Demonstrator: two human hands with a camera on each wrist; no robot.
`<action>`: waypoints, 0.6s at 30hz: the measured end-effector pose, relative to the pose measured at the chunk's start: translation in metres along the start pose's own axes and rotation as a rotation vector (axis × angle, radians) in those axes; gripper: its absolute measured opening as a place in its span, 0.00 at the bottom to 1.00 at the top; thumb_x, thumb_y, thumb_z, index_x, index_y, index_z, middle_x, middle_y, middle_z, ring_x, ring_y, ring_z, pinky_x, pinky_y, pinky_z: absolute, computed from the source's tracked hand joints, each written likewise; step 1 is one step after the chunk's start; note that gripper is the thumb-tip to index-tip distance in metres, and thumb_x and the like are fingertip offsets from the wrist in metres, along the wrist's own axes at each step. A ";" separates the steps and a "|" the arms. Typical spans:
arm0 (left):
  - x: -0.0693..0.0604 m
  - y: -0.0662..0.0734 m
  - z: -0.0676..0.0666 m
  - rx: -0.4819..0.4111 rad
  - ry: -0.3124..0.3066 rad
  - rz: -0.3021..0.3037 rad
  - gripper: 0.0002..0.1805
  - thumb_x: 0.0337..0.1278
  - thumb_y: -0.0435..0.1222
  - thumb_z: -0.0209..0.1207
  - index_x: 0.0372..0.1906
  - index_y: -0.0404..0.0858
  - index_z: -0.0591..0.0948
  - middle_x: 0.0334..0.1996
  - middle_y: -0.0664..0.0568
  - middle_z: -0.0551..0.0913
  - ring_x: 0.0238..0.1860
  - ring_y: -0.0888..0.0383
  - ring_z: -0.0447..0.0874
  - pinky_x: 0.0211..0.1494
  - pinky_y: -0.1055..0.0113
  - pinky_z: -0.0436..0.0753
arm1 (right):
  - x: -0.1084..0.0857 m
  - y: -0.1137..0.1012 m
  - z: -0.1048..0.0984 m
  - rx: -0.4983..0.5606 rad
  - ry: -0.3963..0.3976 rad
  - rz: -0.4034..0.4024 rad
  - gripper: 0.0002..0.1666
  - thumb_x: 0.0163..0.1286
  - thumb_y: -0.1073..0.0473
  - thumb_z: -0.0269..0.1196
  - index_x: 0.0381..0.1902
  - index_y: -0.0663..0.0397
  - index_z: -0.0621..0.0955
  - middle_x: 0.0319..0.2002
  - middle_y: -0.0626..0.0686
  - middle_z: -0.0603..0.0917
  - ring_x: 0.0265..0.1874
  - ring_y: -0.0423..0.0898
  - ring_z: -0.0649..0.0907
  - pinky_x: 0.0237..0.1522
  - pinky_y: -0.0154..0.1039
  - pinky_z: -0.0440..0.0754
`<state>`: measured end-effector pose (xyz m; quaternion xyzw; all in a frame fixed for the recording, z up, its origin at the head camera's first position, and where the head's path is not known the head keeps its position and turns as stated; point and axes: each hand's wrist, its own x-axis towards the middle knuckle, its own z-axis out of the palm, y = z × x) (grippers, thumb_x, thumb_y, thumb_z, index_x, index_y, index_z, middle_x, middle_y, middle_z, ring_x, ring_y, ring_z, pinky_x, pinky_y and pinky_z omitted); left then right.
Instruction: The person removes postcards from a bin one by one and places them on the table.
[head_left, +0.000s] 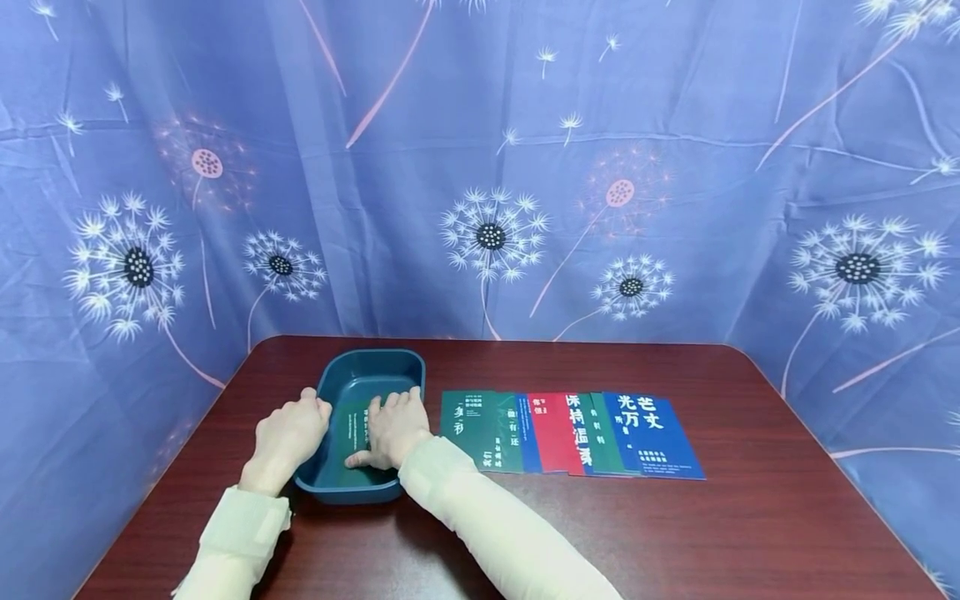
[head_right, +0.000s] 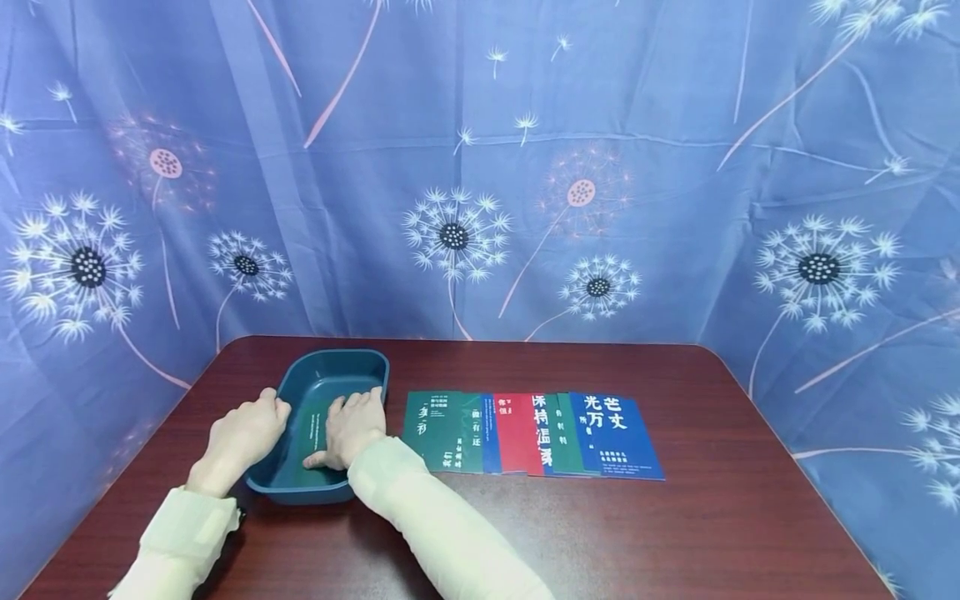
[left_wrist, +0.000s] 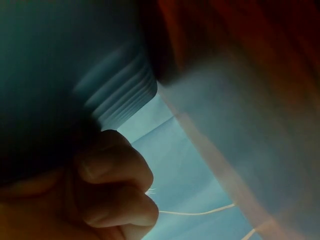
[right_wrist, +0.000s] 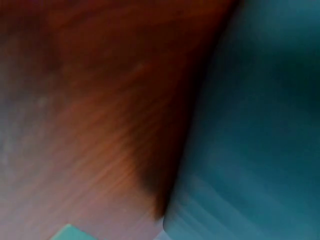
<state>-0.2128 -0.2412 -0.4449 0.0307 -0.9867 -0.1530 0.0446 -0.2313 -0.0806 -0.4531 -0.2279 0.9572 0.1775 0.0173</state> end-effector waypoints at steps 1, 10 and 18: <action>0.000 0.000 0.000 -0.001 -0.001 0.000 0.20 0.71 0.41 0.41 0.46 0.26 0.72 0.30 0.32 0.79 0.29 0.36 0.79 0.33 0.39 0.76 | 0.001 0.000 -0.001 0.014 0.008 0.002 0.64 0.49 0.10 0.42 0.75 0.41 0.61 0.63 0.51 0.74 0.62 0.48 0.73 0.66 0.50 0.61; -0.002 0.000 -0.002 -0.001 0.025 0.007 0.18 0.71 0.40 0.41 0.41 0.27 0.72 0.28 0.32 0.78 0.29 0.35 0.79 0.32 0.40 0.76 | 0.003 -0.003 -0.003 0.074 0.031 0.038 0.58 0.56 0.14 0.42 0.74 0.43 0.63 0.61 0.51 0.77 0.59 0.47 0.75 0.64 0.47 0.63; -0.003 0.002 0.000 -0.001 0.012 0.016 0.18 0.70 0.40 0.41 0.43 0.26 0.72 0.28 0.33 0.78 0.28 0.35 0.78 0.32 0.39 0.75 | 0.005 -0.004 -0.001 0.036 -0.017 0.058 0.69 0.43 0.08 0.44 0.75 0.43 0.60 0.64 0.51 0.74 0.62 0.48 0.73 0.65 0.48 0.62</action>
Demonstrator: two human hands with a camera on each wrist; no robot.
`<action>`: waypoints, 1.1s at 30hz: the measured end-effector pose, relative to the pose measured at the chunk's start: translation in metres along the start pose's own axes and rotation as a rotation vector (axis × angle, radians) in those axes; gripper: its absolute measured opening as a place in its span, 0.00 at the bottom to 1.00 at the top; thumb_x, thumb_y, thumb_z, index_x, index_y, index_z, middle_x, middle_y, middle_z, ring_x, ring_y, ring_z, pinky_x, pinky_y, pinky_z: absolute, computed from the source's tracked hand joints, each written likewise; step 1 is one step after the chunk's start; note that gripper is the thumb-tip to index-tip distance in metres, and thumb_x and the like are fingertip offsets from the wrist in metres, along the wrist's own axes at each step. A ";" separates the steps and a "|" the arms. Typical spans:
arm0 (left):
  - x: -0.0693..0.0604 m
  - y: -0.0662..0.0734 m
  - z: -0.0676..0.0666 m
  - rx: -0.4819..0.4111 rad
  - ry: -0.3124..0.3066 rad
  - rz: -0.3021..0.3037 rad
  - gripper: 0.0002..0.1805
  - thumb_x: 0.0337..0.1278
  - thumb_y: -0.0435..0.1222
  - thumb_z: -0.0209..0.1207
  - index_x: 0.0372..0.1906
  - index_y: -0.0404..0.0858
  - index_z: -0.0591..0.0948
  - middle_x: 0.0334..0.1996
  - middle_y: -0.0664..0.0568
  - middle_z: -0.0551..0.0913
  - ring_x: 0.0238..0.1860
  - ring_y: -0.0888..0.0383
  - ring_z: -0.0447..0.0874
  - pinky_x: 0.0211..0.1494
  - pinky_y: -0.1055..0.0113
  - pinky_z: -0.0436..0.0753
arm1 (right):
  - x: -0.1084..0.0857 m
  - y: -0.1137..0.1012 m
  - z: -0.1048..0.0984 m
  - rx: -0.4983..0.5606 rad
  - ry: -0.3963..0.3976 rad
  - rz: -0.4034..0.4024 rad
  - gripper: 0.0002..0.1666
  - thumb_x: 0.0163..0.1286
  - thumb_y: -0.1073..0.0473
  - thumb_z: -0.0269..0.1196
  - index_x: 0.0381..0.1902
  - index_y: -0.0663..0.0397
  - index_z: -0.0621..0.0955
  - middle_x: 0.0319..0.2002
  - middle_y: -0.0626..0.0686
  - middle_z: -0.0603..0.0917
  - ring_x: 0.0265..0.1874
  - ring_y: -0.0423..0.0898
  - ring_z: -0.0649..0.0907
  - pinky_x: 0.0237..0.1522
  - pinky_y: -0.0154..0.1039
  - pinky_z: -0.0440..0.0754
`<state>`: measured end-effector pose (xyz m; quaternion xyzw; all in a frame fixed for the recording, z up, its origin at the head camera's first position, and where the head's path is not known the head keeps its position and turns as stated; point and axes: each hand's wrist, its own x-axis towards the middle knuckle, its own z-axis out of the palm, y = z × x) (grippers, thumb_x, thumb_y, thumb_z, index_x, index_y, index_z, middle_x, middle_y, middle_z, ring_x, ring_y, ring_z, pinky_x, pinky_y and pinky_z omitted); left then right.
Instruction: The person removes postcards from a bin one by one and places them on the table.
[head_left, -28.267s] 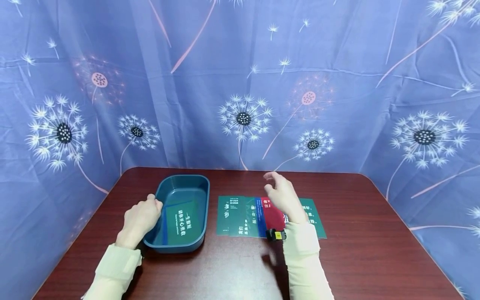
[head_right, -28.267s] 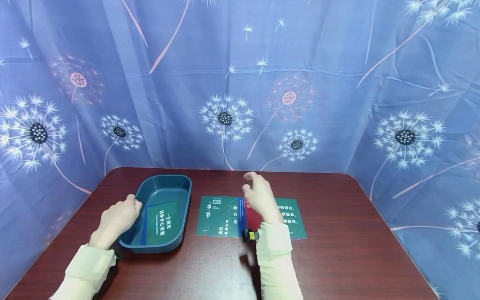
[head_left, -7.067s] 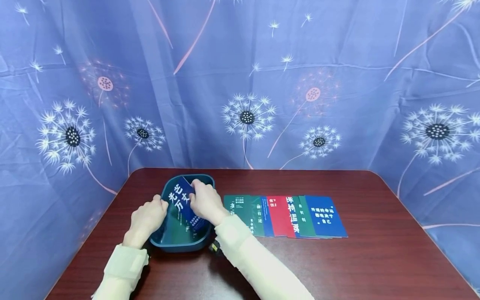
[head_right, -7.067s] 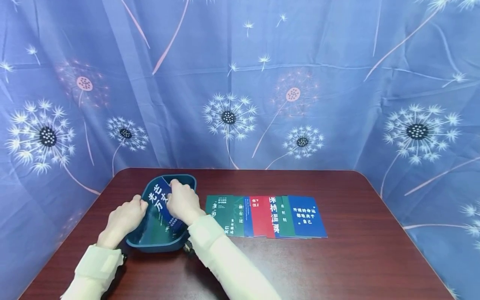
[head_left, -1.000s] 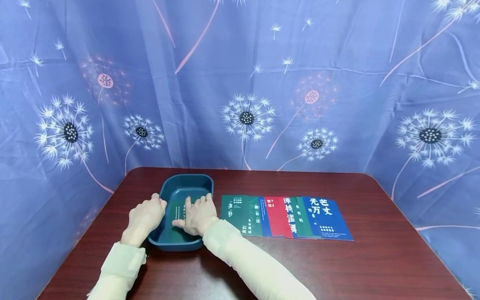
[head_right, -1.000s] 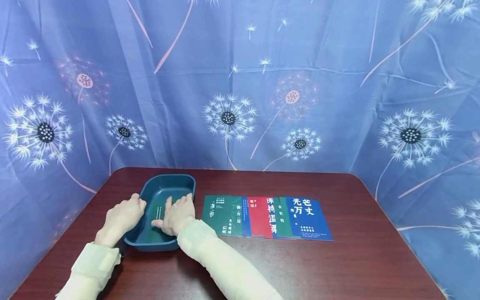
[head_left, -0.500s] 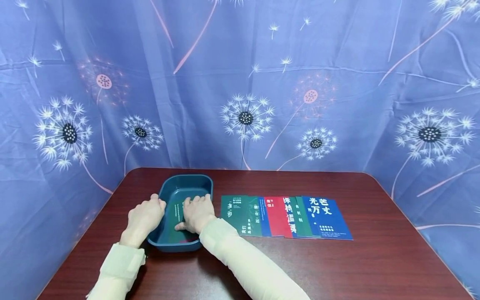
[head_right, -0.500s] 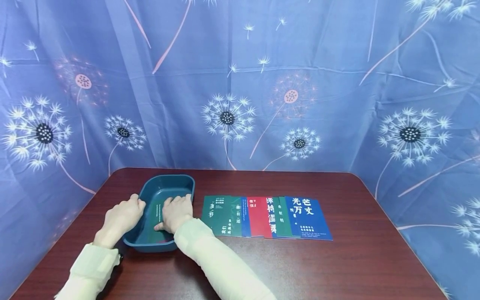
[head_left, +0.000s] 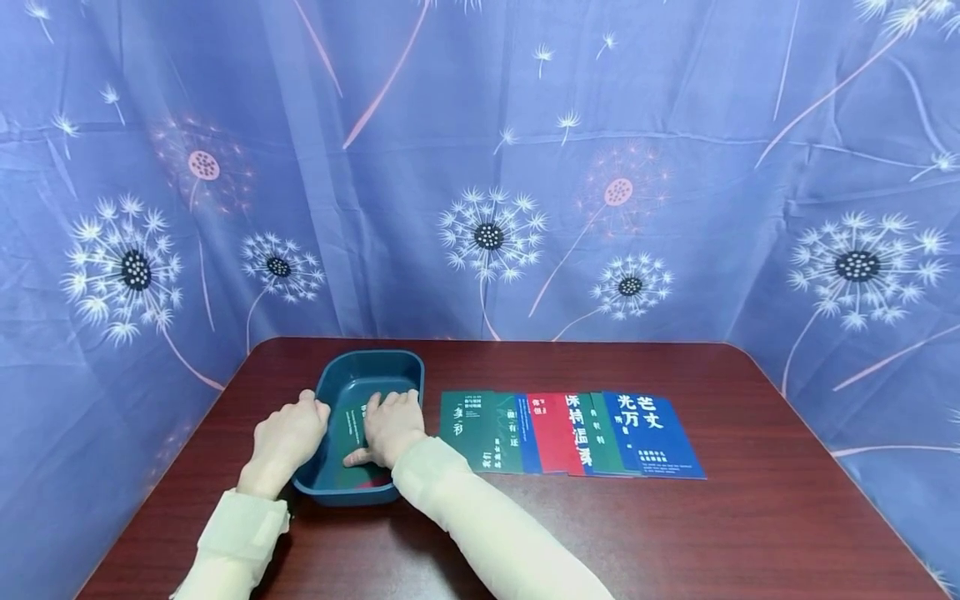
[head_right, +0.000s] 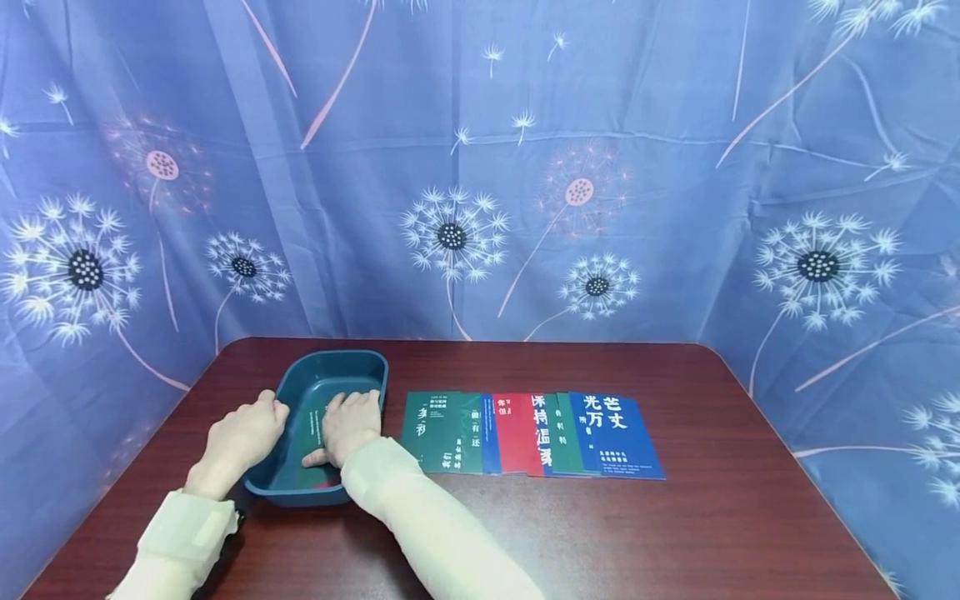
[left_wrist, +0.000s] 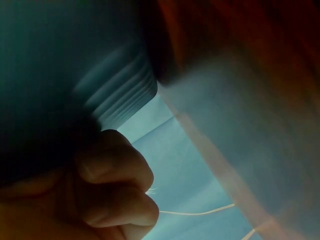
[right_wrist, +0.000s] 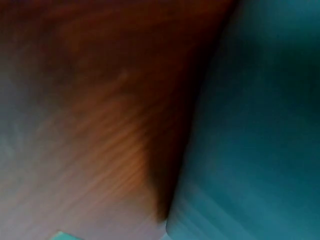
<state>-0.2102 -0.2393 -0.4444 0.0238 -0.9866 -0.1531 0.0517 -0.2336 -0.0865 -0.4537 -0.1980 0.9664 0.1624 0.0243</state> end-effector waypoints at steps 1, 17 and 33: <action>0.000 -0.001 0.000 0.001 0.001 -0.003 0.18 0.70 0.40 0.41 0.43 0.26 0.72 0.28 0.33 0.78 0.28 0.36 0.79 0.32 0.40 0.75 | 0.001 0.000 0.000 0.014 0.006 0.003 0.69 0.42 0.09 0.46 0.75 0.44 0.61 0.63 0.52 0.74 0.61 0.48 0.73 0.64 0.47 0.63; 0.002 -0.004 0.002 0.001 0.008 -0.008 0.18 0.71 0.41 0.41 0.42 0.28 0.72 0.28 0.34 0.79 0.28 0.37 0.78 0.32 0.40 0.76 | 0.004 0.008 -0.001 0.477 0.271 0.039 0.48 0.57 0.38 0.70 0.66 0.58 0.65 0.46 0.55 0.81 0.42 0.48 0.83 0.46 0.42 0.79; 0.001 -0.004 -0.001 -0.009 -0.023 -0.003 0.20 0.72 0.42 0.39 0.44 0.26 0.71 0.30 0.31 0.79 0.30 0.36 0.79 0.34 0.39 0.76 | -0.007 0.016 -0.003 0.587 0.421 -0.091 0.09 0.74 0.51 0.56 0.37 0.48 0.75 0.22 0.47 0.80 0.18 0.41 0.79 0.20 0.36 0.76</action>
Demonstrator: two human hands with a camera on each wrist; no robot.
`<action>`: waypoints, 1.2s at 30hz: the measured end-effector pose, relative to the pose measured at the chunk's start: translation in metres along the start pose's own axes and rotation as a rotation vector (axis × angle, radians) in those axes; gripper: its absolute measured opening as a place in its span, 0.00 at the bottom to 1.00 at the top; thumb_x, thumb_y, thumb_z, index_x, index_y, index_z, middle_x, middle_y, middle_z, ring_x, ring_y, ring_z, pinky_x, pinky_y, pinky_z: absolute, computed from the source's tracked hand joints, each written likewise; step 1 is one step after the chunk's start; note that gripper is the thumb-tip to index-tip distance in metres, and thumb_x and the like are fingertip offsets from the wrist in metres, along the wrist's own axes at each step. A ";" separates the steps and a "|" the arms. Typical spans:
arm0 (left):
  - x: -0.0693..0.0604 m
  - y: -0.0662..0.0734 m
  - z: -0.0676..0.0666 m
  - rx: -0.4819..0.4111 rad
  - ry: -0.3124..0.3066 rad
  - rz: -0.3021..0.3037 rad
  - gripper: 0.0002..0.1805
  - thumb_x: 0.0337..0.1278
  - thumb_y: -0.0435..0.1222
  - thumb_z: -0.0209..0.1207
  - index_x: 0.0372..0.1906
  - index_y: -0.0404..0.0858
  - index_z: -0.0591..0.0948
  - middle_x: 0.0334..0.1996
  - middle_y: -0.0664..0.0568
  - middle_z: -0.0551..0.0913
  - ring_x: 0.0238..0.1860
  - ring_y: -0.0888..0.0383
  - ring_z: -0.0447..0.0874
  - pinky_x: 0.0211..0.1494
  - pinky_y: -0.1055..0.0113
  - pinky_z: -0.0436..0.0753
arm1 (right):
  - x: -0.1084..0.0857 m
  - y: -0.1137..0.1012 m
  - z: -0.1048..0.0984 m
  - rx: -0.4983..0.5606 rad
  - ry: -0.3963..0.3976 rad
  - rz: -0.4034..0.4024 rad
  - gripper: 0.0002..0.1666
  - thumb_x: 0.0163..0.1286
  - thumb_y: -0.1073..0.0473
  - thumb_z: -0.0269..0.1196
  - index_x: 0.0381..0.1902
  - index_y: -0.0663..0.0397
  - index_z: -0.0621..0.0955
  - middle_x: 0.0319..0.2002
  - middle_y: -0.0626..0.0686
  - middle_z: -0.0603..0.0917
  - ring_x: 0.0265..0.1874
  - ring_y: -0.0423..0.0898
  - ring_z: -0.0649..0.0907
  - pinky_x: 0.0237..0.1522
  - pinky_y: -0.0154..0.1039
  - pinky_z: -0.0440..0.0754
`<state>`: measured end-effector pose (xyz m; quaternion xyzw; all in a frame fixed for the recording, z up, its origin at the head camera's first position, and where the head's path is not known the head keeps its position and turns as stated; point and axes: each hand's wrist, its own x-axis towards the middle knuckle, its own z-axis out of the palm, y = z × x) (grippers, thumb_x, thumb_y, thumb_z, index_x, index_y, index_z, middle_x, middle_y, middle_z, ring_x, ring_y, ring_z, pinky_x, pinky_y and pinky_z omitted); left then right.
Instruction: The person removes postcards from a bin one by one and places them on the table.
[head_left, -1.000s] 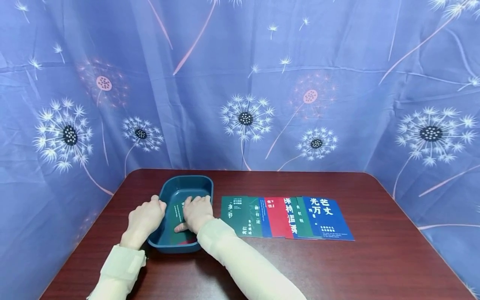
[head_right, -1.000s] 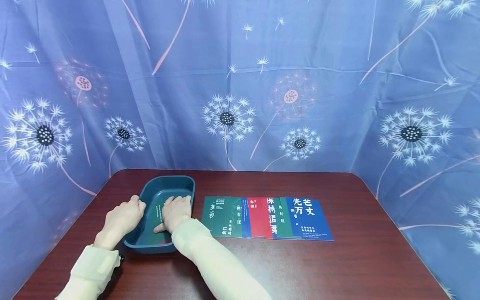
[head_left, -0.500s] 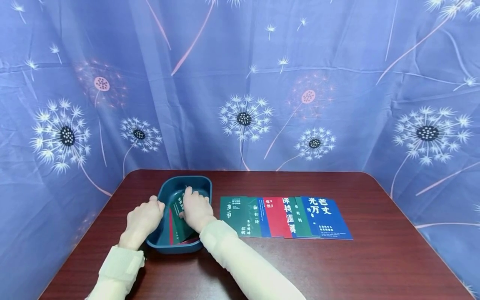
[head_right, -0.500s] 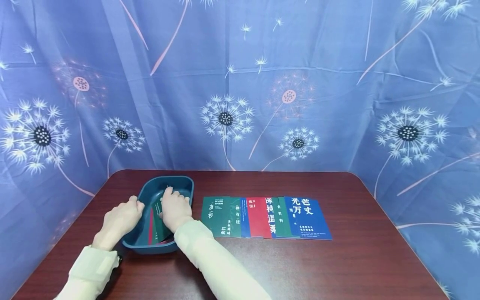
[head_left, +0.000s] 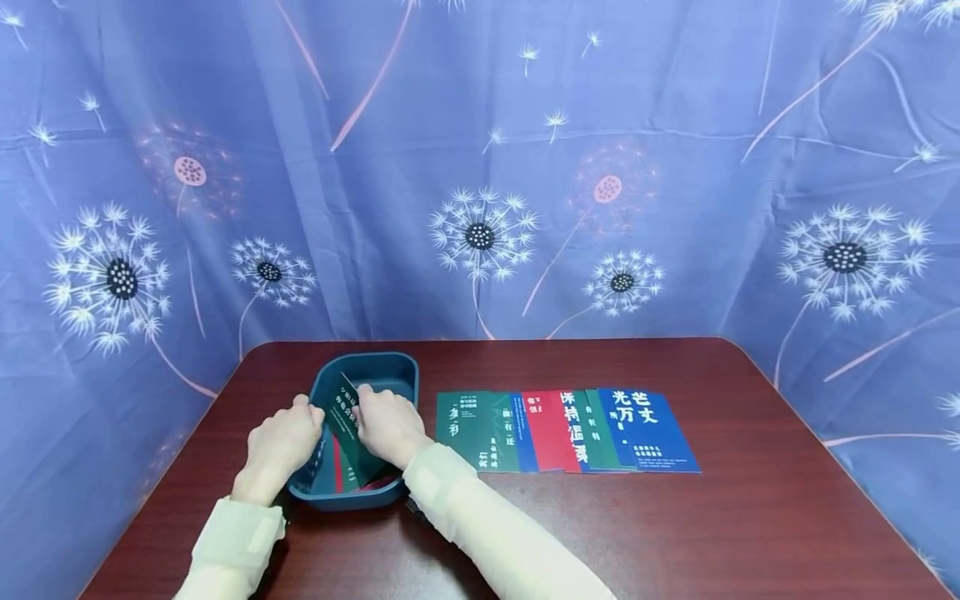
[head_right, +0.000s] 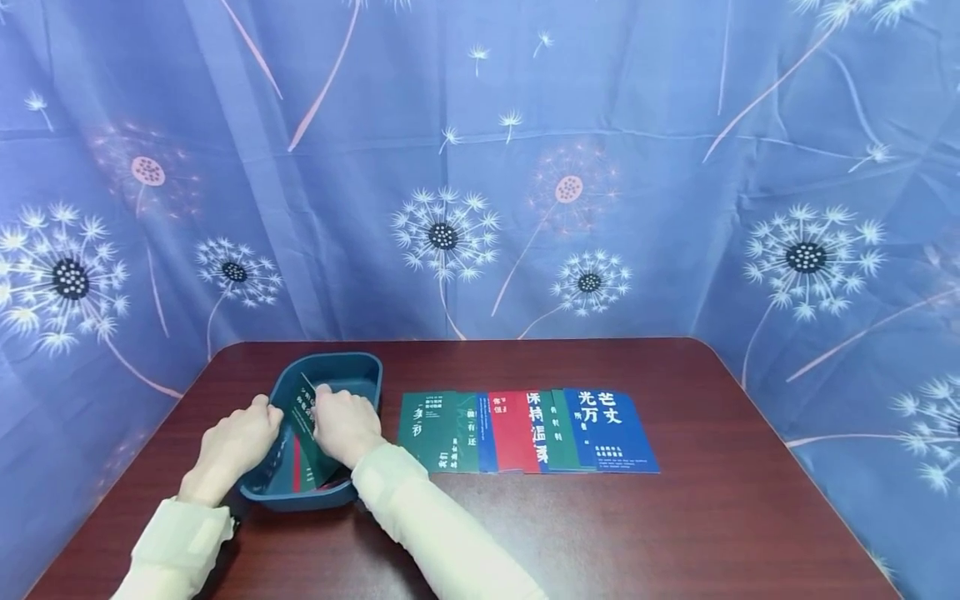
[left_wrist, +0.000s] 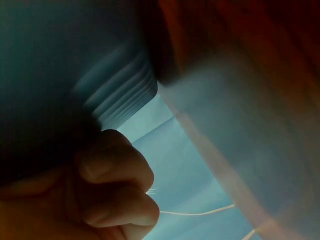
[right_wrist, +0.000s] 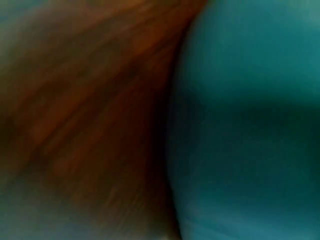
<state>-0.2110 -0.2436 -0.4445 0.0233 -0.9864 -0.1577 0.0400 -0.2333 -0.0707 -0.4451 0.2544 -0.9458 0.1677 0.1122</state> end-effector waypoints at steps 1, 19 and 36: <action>-0.001 -0.001 0.000 -0.003 -0.005 -0.004 0.20 0.72 0.42 0.39 0.44 0.26 0.71 0.30 0.32 0.79 0.30 0.36 0.79 0.34 0.39 0.76 | -0.001 0.000 0.000 0.012 0.008 -0.010 0.08 0.74 0.51 0.56 0.37 0.48 0.74 0.22 0.47 0.80 0.18 0.40 0.79 0.20 0.36 0.76; -0.003 0.000 0.003 -0.015 -0.021 -0.039 0.20 0.72 0.42 0.38 0.45 0.27 0.70 0.29 0.35 0.77 0.29 0.40 0.78 0.35 0.40 0.76 | -0.029 0.026 -0.046 0.781 0.257 0.092 0.04 0.71 0.56 0.61 0.41 0.48 0.81 0.29 0.41 0.84 0.25 0.34 0.81 0.28 0.30 0.79; 0.003 0.001 -0.001 -0.006 -0.044 -0.034 0.21 0.71 0.42 0.36 0.46 0.27 0.70 0.32 0.31 0.78 0.31 0.37 0.79 0.34 0.39 0.75 | -0.079 0.128 -0.142 0.504 0.031 0.189 0.13 0.68 0.54 0.65 0.27 0.48 0.74 0.17 0.43 0.78 0.18 0.40 0.77 0.25 0.38 0.76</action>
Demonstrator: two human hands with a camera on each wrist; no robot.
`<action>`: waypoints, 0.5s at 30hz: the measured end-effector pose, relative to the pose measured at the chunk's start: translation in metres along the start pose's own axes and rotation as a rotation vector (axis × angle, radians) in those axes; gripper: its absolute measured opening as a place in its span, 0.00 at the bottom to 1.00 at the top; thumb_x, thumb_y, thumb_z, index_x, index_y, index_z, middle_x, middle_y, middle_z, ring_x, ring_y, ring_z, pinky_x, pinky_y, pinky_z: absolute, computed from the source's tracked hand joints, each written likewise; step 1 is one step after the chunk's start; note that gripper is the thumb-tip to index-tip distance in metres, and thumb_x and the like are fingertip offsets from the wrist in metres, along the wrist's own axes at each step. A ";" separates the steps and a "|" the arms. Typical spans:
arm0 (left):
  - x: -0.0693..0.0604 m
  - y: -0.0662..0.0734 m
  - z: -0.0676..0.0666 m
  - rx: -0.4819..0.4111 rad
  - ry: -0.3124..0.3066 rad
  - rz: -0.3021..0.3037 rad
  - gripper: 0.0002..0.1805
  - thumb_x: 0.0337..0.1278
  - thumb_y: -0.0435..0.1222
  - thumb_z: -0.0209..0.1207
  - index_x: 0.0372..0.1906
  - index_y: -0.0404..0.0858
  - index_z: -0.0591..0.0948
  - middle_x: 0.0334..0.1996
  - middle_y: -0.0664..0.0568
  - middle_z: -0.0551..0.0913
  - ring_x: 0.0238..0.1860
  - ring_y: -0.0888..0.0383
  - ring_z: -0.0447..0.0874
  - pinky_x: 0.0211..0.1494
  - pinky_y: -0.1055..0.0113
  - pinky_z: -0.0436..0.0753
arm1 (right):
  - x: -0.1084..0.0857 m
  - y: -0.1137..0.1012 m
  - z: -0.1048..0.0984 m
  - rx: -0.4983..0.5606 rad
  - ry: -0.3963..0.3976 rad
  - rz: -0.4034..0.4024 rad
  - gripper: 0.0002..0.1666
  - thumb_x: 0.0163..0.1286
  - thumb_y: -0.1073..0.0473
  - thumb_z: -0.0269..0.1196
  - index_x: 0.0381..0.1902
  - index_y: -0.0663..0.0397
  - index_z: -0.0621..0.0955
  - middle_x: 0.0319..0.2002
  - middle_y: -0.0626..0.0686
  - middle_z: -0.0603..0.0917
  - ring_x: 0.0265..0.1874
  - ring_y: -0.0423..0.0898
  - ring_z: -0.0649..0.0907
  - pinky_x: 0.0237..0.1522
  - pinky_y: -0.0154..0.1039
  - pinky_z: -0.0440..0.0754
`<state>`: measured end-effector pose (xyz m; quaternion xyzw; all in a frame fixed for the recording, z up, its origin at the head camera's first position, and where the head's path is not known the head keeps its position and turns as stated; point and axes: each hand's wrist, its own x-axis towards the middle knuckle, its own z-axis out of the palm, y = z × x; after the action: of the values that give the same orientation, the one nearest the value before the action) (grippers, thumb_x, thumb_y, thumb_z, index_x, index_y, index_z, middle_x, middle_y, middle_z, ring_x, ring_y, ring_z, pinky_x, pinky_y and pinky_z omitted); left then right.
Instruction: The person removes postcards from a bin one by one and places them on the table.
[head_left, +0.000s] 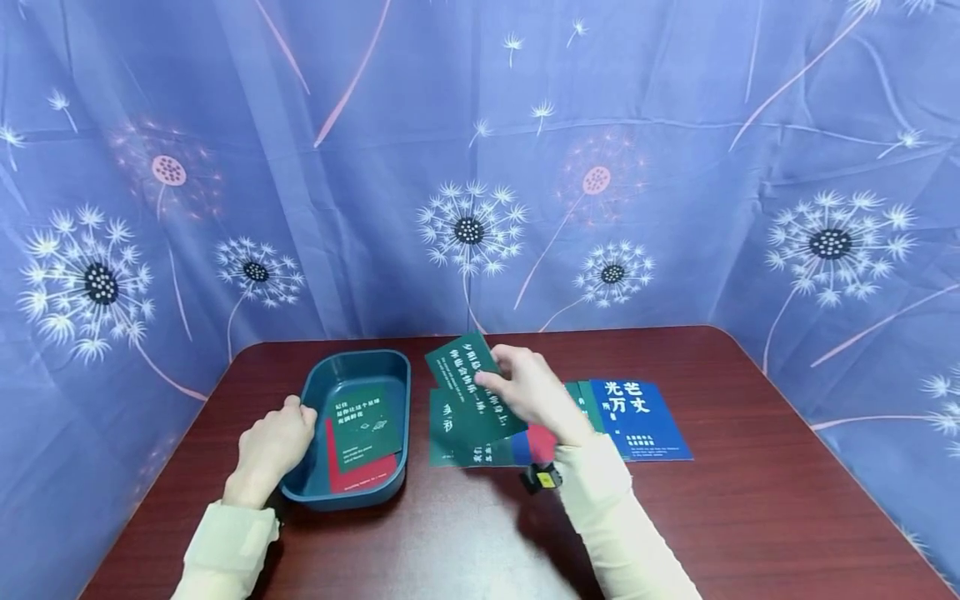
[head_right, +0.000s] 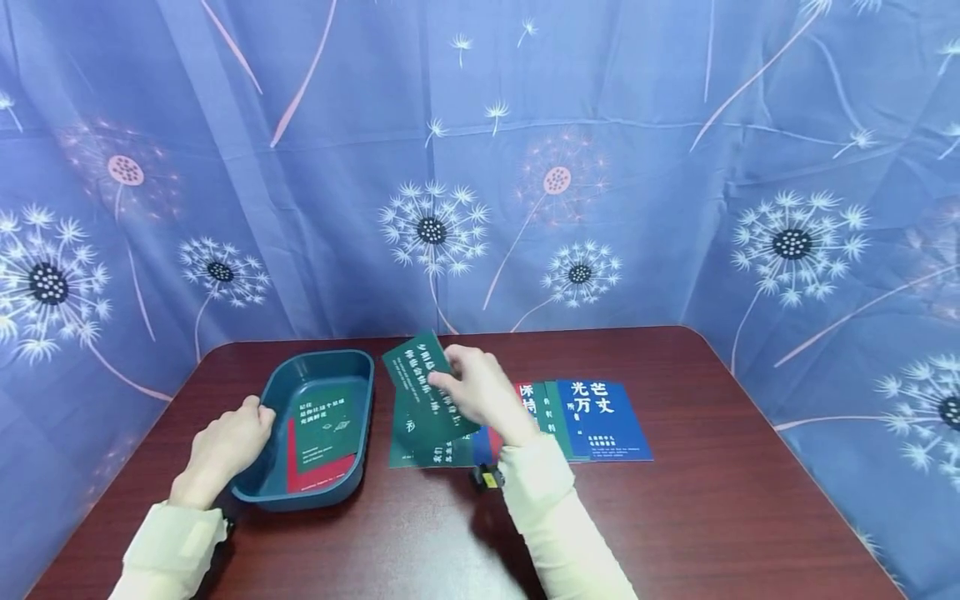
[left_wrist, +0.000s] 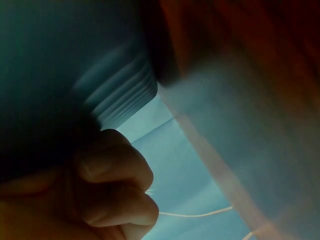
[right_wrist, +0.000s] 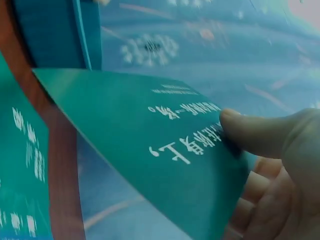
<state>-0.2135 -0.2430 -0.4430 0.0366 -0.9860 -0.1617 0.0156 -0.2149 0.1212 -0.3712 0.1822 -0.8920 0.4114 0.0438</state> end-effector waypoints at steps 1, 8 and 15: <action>0.000 0.000 0.000 0.001 0.001 0.000 0.21 0.71 0.42 0.36 0.46 0.27 0.70 0.32 0.31 0.78 0.31 0.37 0.79 0.34 0.40 0.75 | -0.001 0.005 -0.006 0.015 -0.002 0.017 0.12 0.68 0.54 0.65 0.27 0.49 0.75 0.19 0.44 0.81 0.20 0.40 0.79 0.26 0.39 0.77; 0.002 0.003 0.002 0.001 -0.009 -0.005 0.21 0.71 0.42 0.36 0.47 0.27 0.70 0.31 0.33 0.78 0.31 0.38 0.78 0.35 0.40 0.75 | -0.013 0.042 -0.052 0.035 0.042 0.158 0.11 0.68 0.52 0.64 0.33 0.53 0.77 0.25 0.47 0.83 0.20 0.43 0.77 0.26 0.41 0.74; 0.001 0.001 0.002 0.011 -0.005 -0.010 0.21 0.71 0.42 0.36 0.46 0.27 0.70 0.30 0.33 0.78 0.29 0.39 0.78 0.35 0.40 0.76 | -0.030 0.090 -0.091 0.083 0.132 0.251 0.14 0.71 0.56 0.62 0.38 0.64 0.77 0.24 0.54 0.83 0.19 0.45 0.82 0.23 0.41 0.80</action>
<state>-0.2145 -0.2420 -0.4443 0.0411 -0.9868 -0.1563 0.0122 -0.2256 0.2518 -0.3828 0.0435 -0.8852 0.4612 0.0429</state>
